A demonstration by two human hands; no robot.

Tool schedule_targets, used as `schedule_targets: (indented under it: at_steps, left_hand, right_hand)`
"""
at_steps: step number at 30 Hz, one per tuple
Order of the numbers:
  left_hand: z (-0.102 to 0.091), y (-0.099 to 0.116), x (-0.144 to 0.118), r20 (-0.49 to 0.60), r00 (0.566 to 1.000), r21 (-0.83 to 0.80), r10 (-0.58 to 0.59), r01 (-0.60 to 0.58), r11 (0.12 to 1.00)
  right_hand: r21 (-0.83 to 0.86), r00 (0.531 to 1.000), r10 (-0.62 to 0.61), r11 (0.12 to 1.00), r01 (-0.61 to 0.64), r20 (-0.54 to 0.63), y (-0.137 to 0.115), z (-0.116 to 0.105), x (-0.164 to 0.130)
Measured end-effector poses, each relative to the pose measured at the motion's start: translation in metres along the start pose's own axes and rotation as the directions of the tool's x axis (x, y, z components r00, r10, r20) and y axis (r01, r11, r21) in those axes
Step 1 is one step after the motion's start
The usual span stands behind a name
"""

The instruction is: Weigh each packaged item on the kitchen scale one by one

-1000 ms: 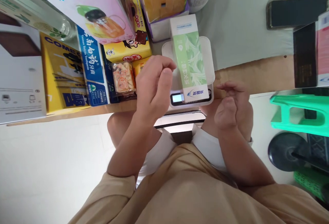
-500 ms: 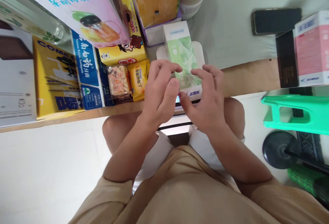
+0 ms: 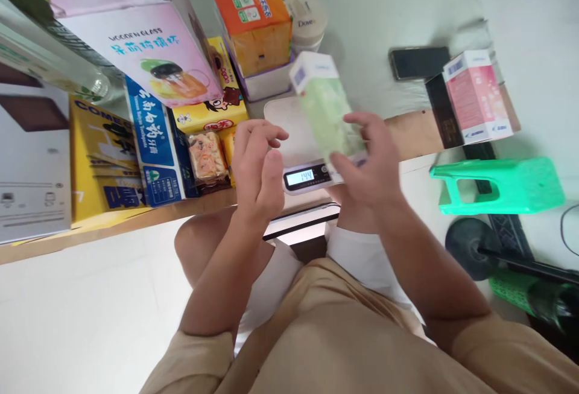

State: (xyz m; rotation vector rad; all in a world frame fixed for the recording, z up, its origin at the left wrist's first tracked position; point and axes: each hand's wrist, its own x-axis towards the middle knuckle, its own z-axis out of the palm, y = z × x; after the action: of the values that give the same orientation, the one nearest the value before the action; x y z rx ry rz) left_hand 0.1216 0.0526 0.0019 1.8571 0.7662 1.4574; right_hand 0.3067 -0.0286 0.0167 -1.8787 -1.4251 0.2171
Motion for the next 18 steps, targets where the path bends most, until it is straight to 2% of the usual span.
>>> schedule_targets:
  at_steps: [3,5,7,9,12,16,18]
  left_hand:
    - [-0.003,0.001,0.001,-0.008,1.0,0.012,-0.016,0.016,1.0]
    - [-0.003,0.0,0.002,-0.005,1.0,0.028,-0.028,0.028,0.999]
    - [-0.001,-0.001,0.003,-0.002,1.0,0.025,-0.028,0.028,0.999]
    - [0.001,-0.001,0.005,-0.002,1.0,0.009,-0.018,0.018,1.0]
    - [0.005,-0.002,0.008,0.012,0.999,0.02,-0.034,0.034,0.999]
    - [0.009,-0.008,0.01,0.012,1.0,0.029,-0.026,0.025,0.999]
    - [0.01,-0.015,0.011,0.016,0.999,0.023,0.028,-0.029,0.999]
  right_hand:
    - [-0.02,0.981,0.024,0.999,-0.028,-0.191,0.049,-0.061,0.002]
    - [-0.083,0.939,0.067,0.992,-0.1,-0.336,0.085,-0.108,0.015]
    - [-0.16,0.874,0.125,0.962,-0.223,-0.47,0.116,-0.152,0.035]
    - [-0.237,0.813,0.201,0.894,-0.38,-0.546,0.139,-0.184,0.054]
    - [-0.285,0.765,0.296,0.802,-0.524,-0.573,0.163,-0.208,0.073]
    - [-0.332,0.758,0.413,0.718,-0.612,-0.505,0.187,-0.214,0.077]
    - [-0.329,0.753,0.44,0.707,-0.627,-0.489,0.196,-0.215,0.077]
